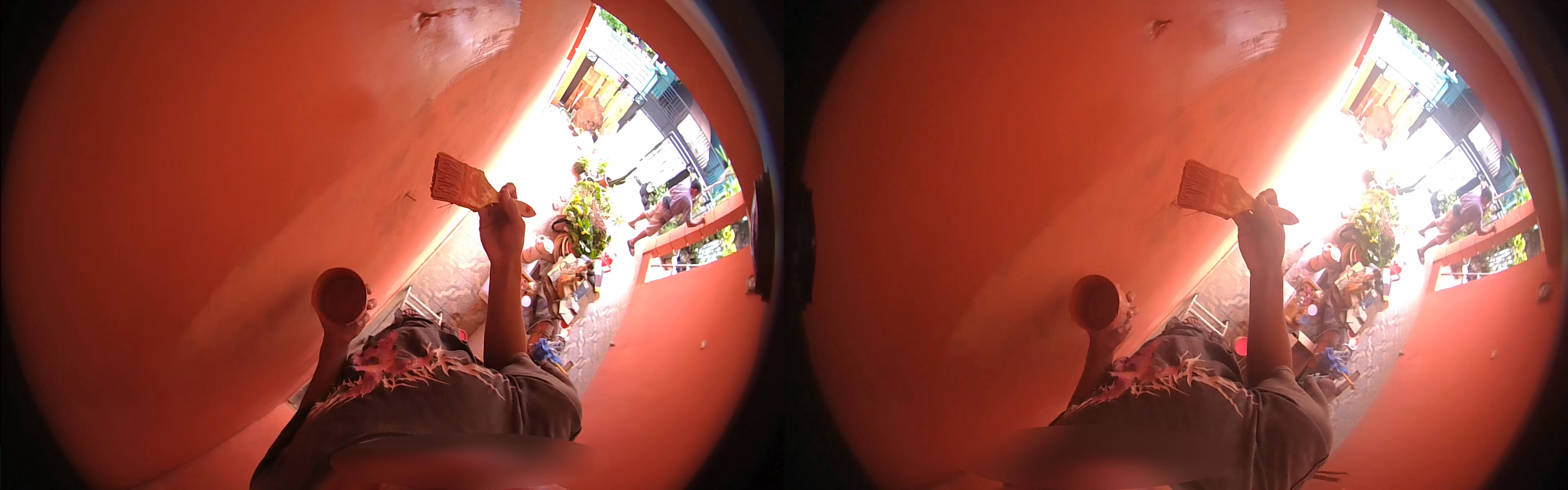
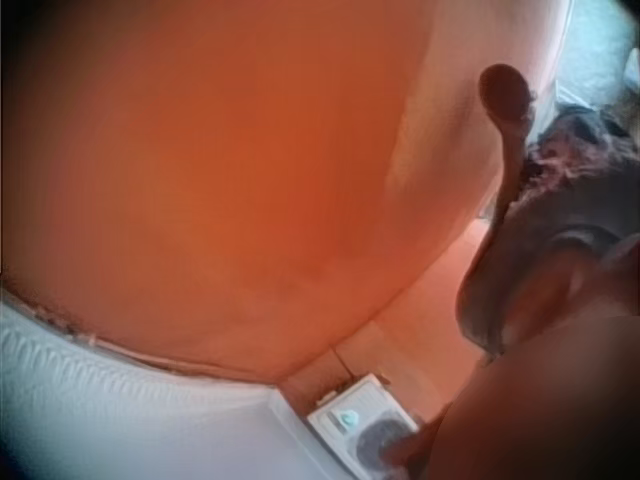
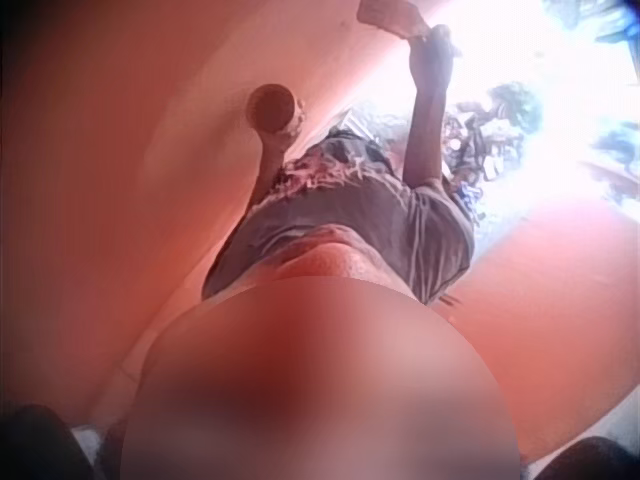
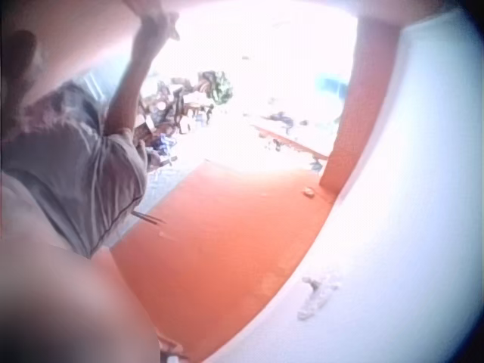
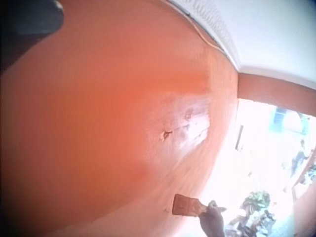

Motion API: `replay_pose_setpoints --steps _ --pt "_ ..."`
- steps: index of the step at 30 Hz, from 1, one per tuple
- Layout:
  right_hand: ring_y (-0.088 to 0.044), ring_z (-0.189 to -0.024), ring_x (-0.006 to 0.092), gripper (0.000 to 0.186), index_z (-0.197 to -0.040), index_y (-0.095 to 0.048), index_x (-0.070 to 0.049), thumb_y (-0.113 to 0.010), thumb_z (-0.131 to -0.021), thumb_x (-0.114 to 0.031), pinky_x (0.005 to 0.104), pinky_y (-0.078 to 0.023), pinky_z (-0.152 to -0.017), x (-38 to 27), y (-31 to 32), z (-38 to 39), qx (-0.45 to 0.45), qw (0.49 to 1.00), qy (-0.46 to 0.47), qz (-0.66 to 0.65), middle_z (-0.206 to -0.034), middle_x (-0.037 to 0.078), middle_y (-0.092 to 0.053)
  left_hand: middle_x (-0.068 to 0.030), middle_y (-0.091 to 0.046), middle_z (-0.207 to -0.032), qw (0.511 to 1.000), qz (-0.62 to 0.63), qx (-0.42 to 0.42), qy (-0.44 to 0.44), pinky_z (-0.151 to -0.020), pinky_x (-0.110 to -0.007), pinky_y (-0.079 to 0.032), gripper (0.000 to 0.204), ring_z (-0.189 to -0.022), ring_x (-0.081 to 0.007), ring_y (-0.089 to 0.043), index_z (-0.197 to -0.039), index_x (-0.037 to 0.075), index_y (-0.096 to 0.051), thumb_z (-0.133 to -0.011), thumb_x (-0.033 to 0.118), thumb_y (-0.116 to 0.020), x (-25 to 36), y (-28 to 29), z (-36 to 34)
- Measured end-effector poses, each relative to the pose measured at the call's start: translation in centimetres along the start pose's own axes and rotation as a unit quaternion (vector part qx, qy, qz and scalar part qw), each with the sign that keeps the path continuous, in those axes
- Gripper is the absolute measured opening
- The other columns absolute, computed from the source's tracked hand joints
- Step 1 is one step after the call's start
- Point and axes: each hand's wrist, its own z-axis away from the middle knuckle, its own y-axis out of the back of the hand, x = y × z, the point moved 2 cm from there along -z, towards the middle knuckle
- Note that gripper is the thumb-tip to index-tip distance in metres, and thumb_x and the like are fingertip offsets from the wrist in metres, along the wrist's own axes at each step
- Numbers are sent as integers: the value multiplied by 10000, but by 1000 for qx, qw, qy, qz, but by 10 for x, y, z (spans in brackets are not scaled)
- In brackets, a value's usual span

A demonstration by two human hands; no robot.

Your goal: The person stands on a ladder and paints a ceiling with red paint using a brush. They repeatedly dip the brush into a small container and apply paint to the ceiling surface in broad strokes.

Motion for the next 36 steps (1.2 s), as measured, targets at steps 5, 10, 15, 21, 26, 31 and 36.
replay_pose_setpoints --steps 5,10,15,21,26,31,36 --pt "-657 -1046 245 111 -1047 -523 -84 -591 -1010 -163 397 -547 -910 -22 -39 15 -70 933 67 347 -1015 100 -661 -229 -528 -1251 973 -217 56 -51 -589 -366 -602 747 -1014 -389 -581 -1413 125 -476 -889 647 -584 -6 35 -5" --pt "-686 -1008 307 192 -1020 -459 -66 -618 -990 -171 428 -587 -845 -47 -79 23 -257 953 -93 -131 -1081 222 -664 -231 -548 -1227 999 -41 12 -19 -559 -339 -583 789 -942 -371 -597 -1431 141 -464 -890 711 -528 -17 17 -13" --pt "-714 -930 335 182 -910 -488 -13 -655 -900 -86 431 -625 -772 -59 -106 21 -283 957 -65 -1 -1089 291 -674 -193 -623 -1109 983 -122 104 -94 -476 -324 -540 744 -814 -291 -633 -1383 113 -497 -930 702 -453 -21 -64 -32" --pt "-724 -829 294 163 -852 -534 20 -695 -830 5 374 -628 -729 -62 -138 24 -308 946 -8 104 -969 276 -708 -149 -656 -1077 994 61 58 -64 -440 -313 -519 707 -618 -249 -620 -1360 121 -516 -956 689 -396 -24 -74 -37" --pt "-718 -851 256 146 -862 -560 28 -703 -837 13 347 -601 -759 -78 -156 26 -385 911 42 141 -962 234 -723 -148 -647 -1183 991 93 63 -76 -452 -315 -533 779 -746 -267 -684 -1432 139 -454 -943 735 -342 -25 -54 -36" --pt "-709 -831 213 90 -815 -630 48 -714 -818 17 314 -571 -744 -96 -183 44 -424 883 14 203 -902 163 -719 -177 -553 -1367 994 -49 26 -92 -511 -363 -586 822 -1149 -324 -629 -1499 139 -379 -937 739 -358 -24 -40 -25" --pt "-702 -802 218 82 -823 -686 10 -752 -829 -38 313 -566 -701 -91 -192 55 -472 836 50 274 -860 145 -679 -135 -587 -1329 995 18 -48 -80 -692 -421 -585 757 -1057 -305 -656 -1470 144 -432 -952 696 -400 -21 -15 -22"
